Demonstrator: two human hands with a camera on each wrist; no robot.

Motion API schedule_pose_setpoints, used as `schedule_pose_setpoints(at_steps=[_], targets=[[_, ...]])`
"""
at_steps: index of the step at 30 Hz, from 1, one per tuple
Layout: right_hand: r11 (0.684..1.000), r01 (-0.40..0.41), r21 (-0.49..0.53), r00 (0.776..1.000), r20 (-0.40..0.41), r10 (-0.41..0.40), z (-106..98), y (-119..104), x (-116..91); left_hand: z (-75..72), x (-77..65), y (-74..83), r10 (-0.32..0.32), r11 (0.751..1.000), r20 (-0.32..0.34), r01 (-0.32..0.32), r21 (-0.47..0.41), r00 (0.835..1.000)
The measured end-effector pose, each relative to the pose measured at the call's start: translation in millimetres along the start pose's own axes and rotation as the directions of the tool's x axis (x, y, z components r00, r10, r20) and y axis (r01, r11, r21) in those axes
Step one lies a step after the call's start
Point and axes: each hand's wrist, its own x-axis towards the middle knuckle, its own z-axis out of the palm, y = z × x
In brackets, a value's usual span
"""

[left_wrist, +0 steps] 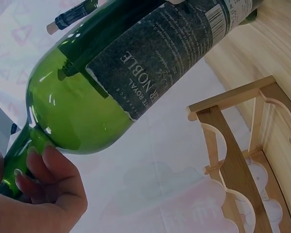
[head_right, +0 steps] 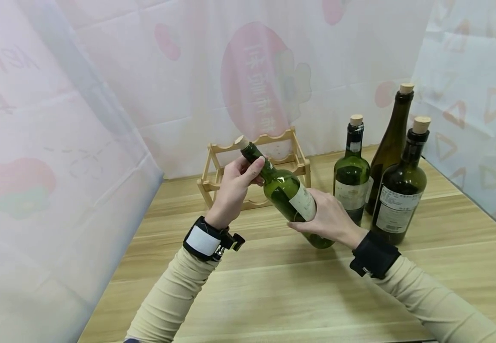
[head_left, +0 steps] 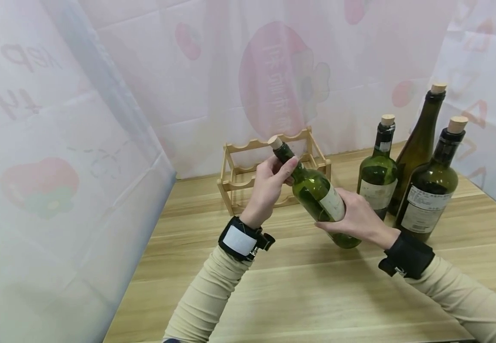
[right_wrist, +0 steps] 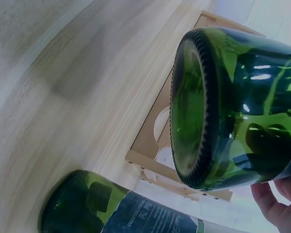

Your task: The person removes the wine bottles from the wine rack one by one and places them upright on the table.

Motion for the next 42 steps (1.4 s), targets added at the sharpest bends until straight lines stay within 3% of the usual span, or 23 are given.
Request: schedule_pose_setpoints(at_steps=[7, 42], targets=[[1.000, -0.011, -0.013, 1.000, 0.019, 0.011, -4, 4, -3, 5.1, 1.5, -0.6, -0.023, 1.000, -0.008, 0.022, -0.014, 1.000], [0.998, -0.048, -0.029, 0.997, 0.058, 0.049, -24, 13, -12, 21.9, 8.2, -3.8, -0.014, 0.999, 0.035, 0.015, -0.043, 0.999]])
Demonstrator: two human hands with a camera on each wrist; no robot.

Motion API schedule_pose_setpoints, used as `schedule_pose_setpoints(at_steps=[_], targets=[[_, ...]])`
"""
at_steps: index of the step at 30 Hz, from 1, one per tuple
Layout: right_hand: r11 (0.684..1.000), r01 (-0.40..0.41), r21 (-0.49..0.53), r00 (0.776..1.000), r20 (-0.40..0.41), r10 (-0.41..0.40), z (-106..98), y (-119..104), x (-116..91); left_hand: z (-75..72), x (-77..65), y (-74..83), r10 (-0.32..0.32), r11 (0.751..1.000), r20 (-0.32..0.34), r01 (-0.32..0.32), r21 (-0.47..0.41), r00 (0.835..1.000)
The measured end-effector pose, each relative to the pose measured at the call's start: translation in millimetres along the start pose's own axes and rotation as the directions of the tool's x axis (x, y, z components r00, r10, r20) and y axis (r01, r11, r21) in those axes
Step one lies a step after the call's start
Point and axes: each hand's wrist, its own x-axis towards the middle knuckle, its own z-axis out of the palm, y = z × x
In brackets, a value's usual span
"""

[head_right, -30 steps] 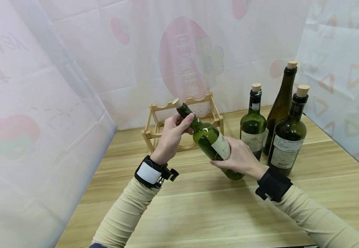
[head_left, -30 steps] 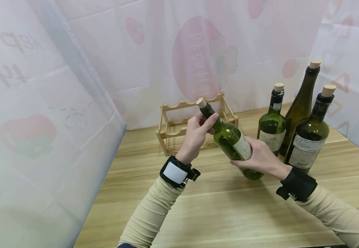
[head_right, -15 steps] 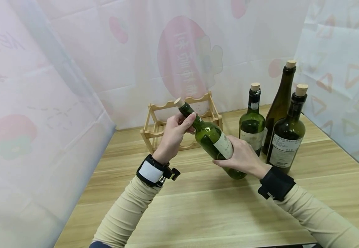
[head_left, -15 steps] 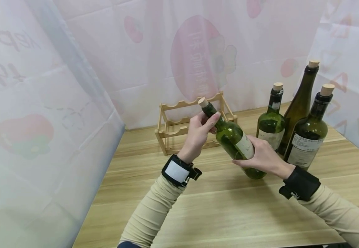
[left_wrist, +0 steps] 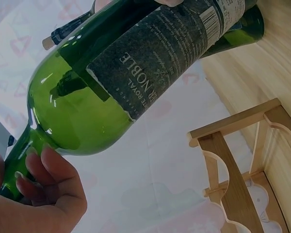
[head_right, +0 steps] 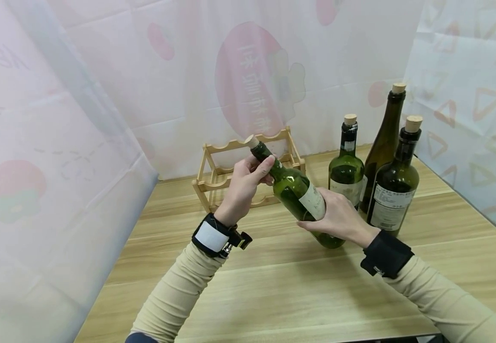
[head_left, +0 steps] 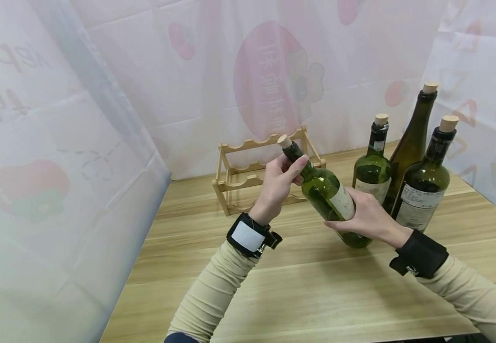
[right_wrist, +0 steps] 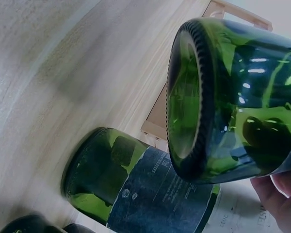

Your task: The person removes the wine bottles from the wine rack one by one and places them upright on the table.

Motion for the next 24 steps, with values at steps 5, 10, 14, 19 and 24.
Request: schedule_pose_setpoints(at_steps=[5, 10, 14, 19, 24], targets=[[1.000, 0.005, -0.006, 1.000, -0.007, -0.005, -2, 2, -2, 2.5, 0.5, -1.1, -0.017, 1.000, 0.003, 0.017, 0.000, 1.000], [1.000, 0.005, -0.031, 1.000, -0.015, -0.006, -2, 4, -5, 4.9, 0.4, -1.9, -0.029, 1.000, 0.008, 0.029, 0.001, 1.000], [0.999, 0.008, -0.041, 1.000, -0.019, -0.009, -3, 4, -7, 6.5, 0.4, -1.7, -0.028, 1.000, 0.009, 0.028, 0.004, 1.000], [0.999, 0.001, -0.052, 1.000, -0.023, -0.003, -5, 4, -9, 8.6, 0.7, -2.3, -0.024, 1.000, 0.019, 0.024, 0.001, 1.000], [0.998, -0.010, -0.063, 1.000, -0.020, 0.009, -7, 5, -11, 10.4, 0.6, -4.3, -0.027, 1.000, 0.031, 0.027, 0.001, 0.999]])
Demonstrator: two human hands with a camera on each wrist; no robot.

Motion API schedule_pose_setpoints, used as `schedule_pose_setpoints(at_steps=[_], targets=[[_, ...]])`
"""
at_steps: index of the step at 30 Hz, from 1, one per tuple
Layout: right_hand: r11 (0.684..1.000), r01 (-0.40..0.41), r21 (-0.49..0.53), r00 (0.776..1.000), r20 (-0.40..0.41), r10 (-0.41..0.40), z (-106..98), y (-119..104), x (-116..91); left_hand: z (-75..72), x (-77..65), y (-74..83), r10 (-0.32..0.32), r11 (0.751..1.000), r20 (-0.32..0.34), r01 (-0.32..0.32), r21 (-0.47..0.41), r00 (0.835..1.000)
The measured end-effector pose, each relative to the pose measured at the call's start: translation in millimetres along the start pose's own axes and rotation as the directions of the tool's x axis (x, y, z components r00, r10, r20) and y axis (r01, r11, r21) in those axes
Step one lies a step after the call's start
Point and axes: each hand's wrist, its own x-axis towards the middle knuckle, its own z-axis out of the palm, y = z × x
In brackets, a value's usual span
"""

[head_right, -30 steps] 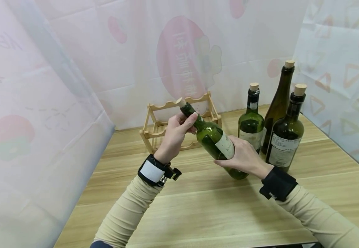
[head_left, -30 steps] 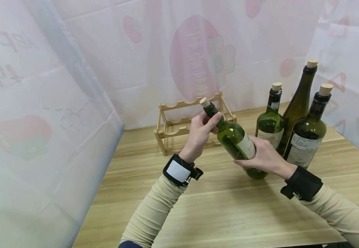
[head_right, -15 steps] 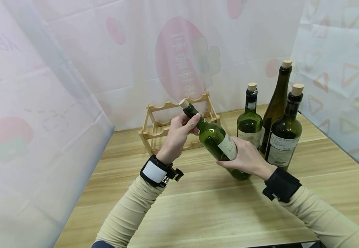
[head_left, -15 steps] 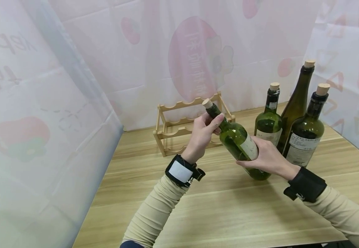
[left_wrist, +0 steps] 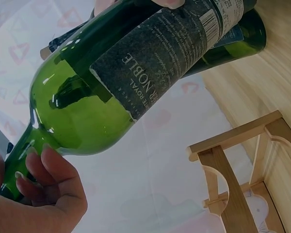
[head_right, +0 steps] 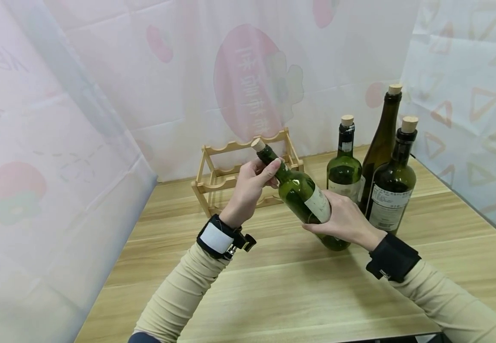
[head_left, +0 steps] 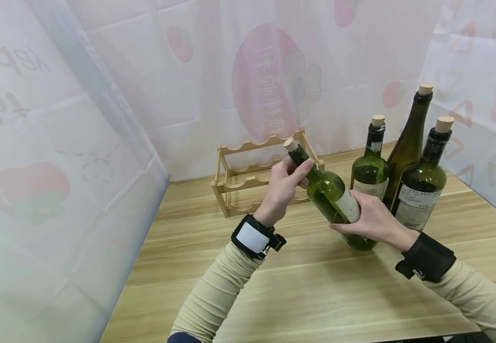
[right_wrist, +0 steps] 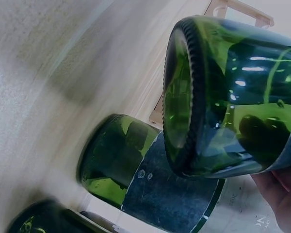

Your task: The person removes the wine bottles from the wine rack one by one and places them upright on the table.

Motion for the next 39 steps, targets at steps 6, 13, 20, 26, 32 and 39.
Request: schedule_pose_setpoints(at_steps=[6, 13, 20, 26, 32, 39], targets=[[1.000, -0.005, -0.009, 1.000, -0.004, 0.005, -2, 2, -3, 3.7, -1.3, 0.5, -0.002, 1.000, 0.014, 0.002, 0.001, 1.000], [0.999, 0.002, -0.037, 1.000, -0.016, -0.003, -7, 4, -5, 8.2, 0.0, 0.0, -0.003, 1.000, 0.030, 0.003, -0.009, 1.000], [0.998, -0.018, -0.059, 1.000, -0.020, 0.016, -11, 7, -9, 12.8, 1.3, -2.5, -0.013, 1.000, 0.034, 0.013, -0.025, 0.999], [0.997, -0.040, -0.066, 0.999, -0.009, 0.040, -15, 7, -11, 15.9, 2.4, -2.0, -0.012, 1.000, 0.038, 0.013, -0.019, 0.999], [0.997, -0.035, -0.062, 0.999, -0.007, 0.035, -17, 9, -13, 18.6, 2.6, -1.2, -0.024, 1.000, 0.041, 0.024, -0.010, 0.999], [0.995, -0.002, -0.099, 0.998, -0.060, -0.004, -17, 15, -19, 24.9, 2.9, -1.9, -0.030, 0.999, 0.073, 0.033, -0.036, 0.997]])
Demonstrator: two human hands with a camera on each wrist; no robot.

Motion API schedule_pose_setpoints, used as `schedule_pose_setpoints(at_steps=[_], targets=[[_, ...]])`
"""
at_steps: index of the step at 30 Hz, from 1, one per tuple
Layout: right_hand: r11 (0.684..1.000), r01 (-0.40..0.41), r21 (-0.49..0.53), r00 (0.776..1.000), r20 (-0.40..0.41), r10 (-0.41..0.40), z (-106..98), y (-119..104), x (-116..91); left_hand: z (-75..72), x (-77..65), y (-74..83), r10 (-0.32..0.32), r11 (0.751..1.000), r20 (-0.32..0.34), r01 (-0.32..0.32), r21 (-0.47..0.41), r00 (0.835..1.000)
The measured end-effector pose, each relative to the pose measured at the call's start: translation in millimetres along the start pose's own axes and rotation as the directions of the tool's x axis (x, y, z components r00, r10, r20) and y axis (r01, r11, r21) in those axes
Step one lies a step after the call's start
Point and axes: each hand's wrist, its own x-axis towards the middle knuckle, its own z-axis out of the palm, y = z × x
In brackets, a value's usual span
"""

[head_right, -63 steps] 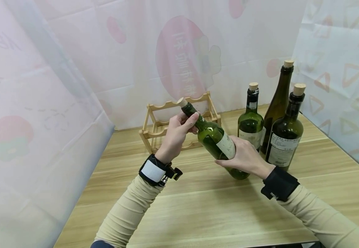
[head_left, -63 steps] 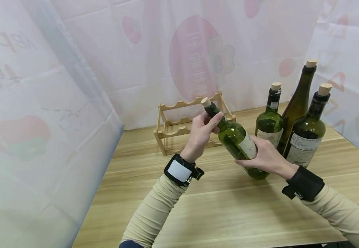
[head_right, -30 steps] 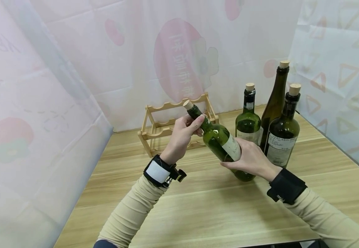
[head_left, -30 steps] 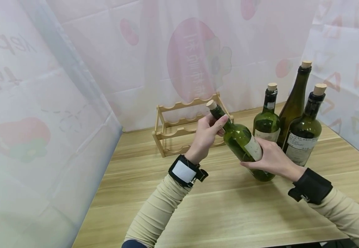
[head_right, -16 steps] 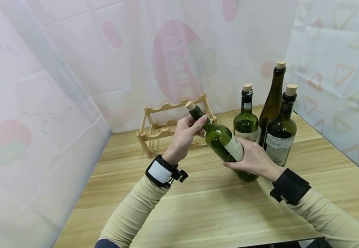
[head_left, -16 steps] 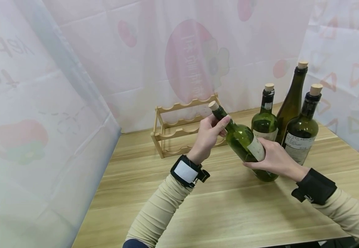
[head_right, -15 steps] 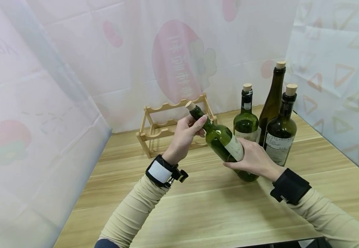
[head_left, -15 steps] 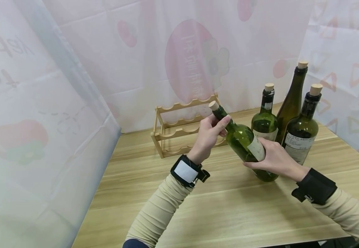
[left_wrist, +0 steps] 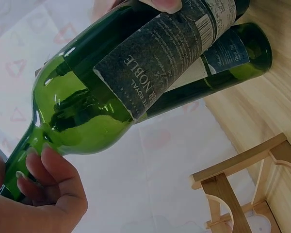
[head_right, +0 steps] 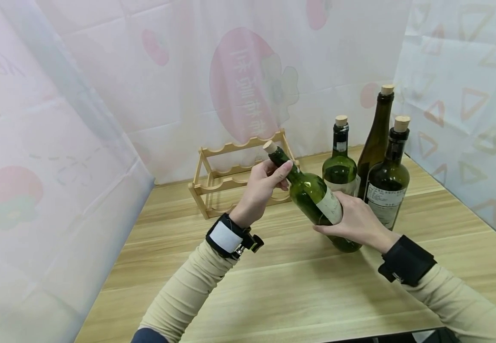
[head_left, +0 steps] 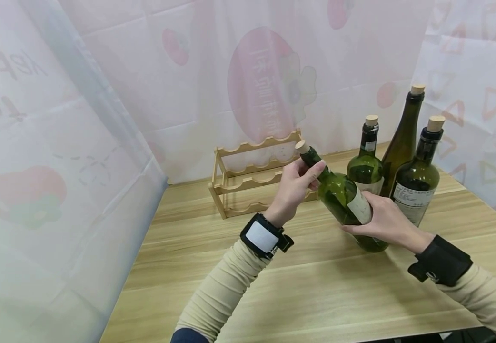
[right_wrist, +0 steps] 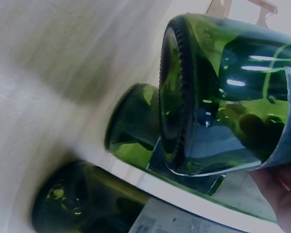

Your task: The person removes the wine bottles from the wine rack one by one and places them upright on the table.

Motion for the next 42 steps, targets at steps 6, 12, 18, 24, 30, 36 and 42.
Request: schedule_pose_setpoints(at_steps=[6, 12, 18, 24, 30, 36, 42], targets=[[0.999, 0.009, -0.040, 0.997, -0.077, -0.012, 0, 5, -6, 10.2, 4.4, 0.7, 0.016, 0.999, 0.019, -0.017, 0.034, 1.000], [0.999, -0.010, -0.046, 0.990, -0.138, 0.004, 2, 5, -11, 19.4, 10.0, 2.6, 0.046, 0.995, 0.031, -0.049, 0.084, 0.998], [1.000, -0.025, -0.010, 0.975, -0.219, 0.022, 9, 6, -16, 23.8, 13.0, 3.3, 0.062, 0.987, 0.034, -0.066, 0.145, 0.997], [0.998, -0.057, 0.004, 0.953, -0.298, 0.055, 20, 5, -20, 31.6, 16.8, 5.3, 0.126, 0.939, 0.066, -0.141, 0.314, 0.990], [0.986, -0.167, 0.029, 0.952, -0.255, 0.169, 22, 3, -25, 43.1, 20.7, 4.3, 0.166, 0.868, 0.133, -0.209, 0.451, 0.977], [0.965, -0.256, 0.047, 0.938, -0.230, 0.260, 23, 5, -28, 53.6, 28.3, 3.4, 0.172, 0.832, 0.168, -0.235, 0.503, 0.971], [0.964, -0.264, 0.028, 0.931, -0.255, 0.262, 25, 9, -29, 63.8, 34.0, 3.2, 0.180, 0.762, 0.209, -0.271, 0.588, 0.961]])
